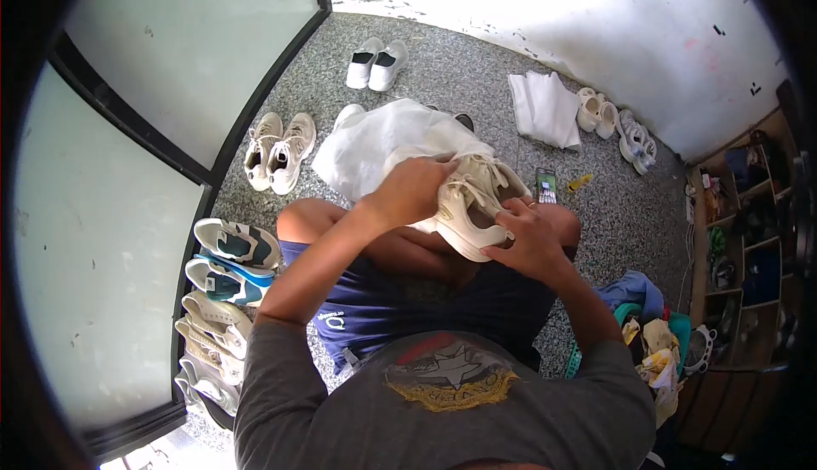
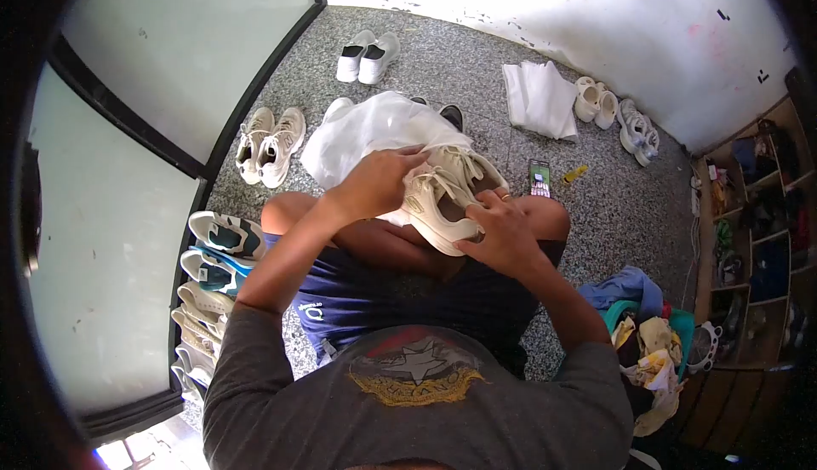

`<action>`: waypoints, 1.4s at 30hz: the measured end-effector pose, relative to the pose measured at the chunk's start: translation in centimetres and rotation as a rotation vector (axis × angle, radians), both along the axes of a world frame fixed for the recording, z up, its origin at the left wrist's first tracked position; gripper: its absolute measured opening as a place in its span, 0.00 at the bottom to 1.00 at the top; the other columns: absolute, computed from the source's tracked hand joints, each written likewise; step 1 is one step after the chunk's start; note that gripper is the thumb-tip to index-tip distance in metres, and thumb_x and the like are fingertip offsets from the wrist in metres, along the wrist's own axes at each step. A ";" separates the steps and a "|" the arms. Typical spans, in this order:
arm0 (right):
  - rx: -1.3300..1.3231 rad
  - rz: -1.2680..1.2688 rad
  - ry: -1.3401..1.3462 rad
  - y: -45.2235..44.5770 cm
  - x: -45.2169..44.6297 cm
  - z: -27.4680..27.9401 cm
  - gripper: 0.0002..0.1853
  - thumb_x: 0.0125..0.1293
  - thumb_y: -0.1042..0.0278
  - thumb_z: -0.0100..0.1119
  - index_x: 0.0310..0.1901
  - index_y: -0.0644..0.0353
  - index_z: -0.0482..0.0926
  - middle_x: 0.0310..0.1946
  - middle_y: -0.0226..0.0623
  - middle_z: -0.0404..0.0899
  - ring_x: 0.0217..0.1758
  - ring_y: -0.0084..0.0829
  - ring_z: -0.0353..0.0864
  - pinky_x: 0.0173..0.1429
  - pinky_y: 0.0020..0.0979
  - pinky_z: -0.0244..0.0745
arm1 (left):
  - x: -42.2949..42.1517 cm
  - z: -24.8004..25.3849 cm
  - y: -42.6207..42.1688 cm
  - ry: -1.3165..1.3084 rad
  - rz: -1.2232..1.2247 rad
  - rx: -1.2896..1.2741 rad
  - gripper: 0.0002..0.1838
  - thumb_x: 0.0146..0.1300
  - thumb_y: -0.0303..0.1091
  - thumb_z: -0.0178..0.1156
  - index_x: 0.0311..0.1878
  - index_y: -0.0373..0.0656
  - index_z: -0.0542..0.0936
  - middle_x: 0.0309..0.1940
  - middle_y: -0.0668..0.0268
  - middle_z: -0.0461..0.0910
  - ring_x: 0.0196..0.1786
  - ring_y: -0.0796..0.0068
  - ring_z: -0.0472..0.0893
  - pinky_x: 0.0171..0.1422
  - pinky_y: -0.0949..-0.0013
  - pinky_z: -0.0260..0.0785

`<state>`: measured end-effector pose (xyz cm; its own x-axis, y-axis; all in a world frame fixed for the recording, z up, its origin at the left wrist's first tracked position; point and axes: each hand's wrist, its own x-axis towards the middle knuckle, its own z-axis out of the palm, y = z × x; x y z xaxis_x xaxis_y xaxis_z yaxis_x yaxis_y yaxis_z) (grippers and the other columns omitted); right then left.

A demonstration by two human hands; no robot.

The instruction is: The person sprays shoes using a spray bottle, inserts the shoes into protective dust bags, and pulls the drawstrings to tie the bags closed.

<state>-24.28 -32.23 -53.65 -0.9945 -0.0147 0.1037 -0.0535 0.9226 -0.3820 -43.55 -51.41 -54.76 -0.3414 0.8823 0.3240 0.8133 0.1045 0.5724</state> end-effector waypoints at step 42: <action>-0.612 -0.413 0.316 -1.8 -1.3 -7.7 0.23 0.55 0.59 0.80 0.43 0.67 0.80 0.40 0.48 0.83 0.46 0.44 0.84 0.52 0.41 0.78 | 3.3 -4.0 2.6 0.397 0.162 0.177 0.30 0.57 0.31 0.61 0.66 0.39 0.77 0.36 0.63 0.78 0.39 0.65 0.81 0.41 0.64 0.75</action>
<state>-25.63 -34.07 -61.39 -0.8298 0.4982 0.2516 0.0564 0.5234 -0.8502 -40.23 -48.83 -58.75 -0.2893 0.7470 0.5986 0.9544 0.1770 0.2403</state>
